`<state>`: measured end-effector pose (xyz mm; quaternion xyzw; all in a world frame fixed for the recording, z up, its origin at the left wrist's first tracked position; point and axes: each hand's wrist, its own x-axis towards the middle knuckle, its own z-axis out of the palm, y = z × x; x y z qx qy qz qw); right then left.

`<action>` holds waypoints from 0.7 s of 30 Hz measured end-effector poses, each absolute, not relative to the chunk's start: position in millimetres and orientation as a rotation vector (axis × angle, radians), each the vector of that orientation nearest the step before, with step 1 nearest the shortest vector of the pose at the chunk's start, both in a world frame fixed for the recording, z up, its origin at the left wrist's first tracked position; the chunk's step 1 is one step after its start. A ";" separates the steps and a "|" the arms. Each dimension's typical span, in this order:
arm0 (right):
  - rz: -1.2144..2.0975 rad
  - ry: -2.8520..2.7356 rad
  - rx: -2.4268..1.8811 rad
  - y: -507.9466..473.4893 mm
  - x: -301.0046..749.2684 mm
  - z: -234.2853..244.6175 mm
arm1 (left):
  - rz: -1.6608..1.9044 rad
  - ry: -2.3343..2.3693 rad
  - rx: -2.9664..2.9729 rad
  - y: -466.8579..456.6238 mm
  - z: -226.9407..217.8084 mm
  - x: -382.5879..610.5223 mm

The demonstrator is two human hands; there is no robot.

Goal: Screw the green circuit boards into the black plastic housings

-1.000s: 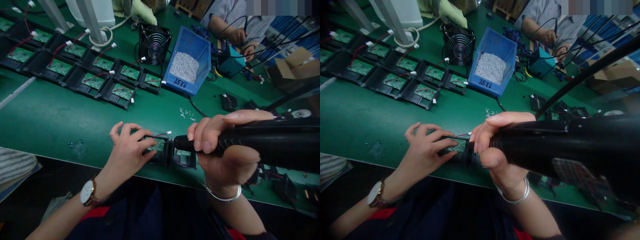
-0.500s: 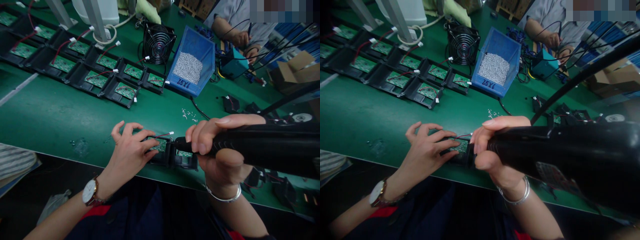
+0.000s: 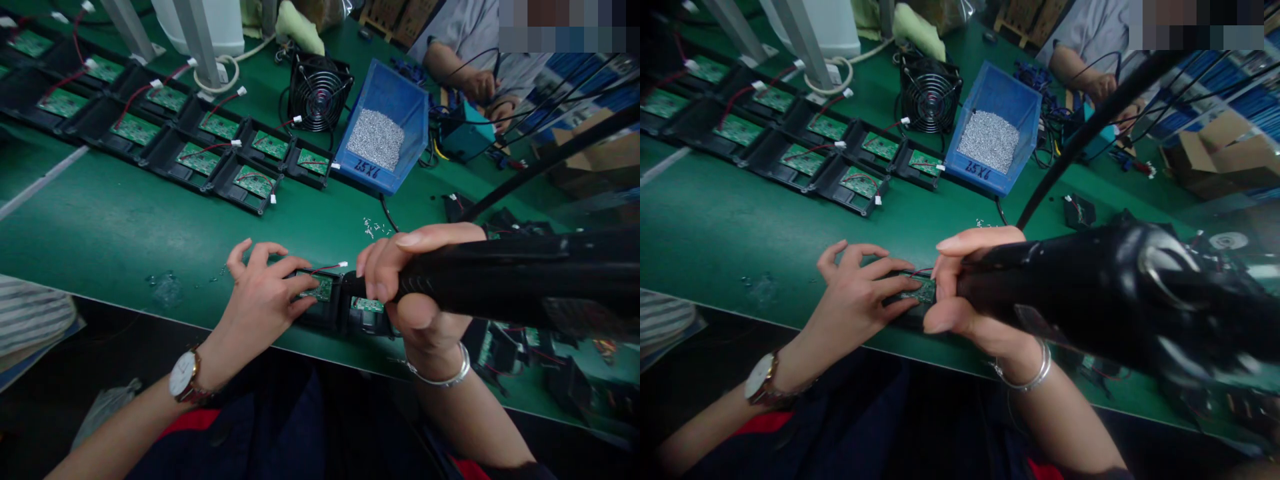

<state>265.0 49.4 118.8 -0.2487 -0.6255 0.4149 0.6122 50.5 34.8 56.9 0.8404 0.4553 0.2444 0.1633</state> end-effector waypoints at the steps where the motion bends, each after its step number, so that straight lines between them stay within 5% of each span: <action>1: 0.929 -1.419 -0.582 49.8 267.7 124.5 | 0.681 1.300 2.406 34.3 59.3 50.4; 9: 0.264 -1.134 -0.808 51.8 334.3 150.9 | 0.723 1.296 2.446 31.3 54.2 54.7; 21: 0.280 -1.068 -0.935 83.7 370.1 89.2 | 0.716 1.220 2.400 22.9 55.3 99.4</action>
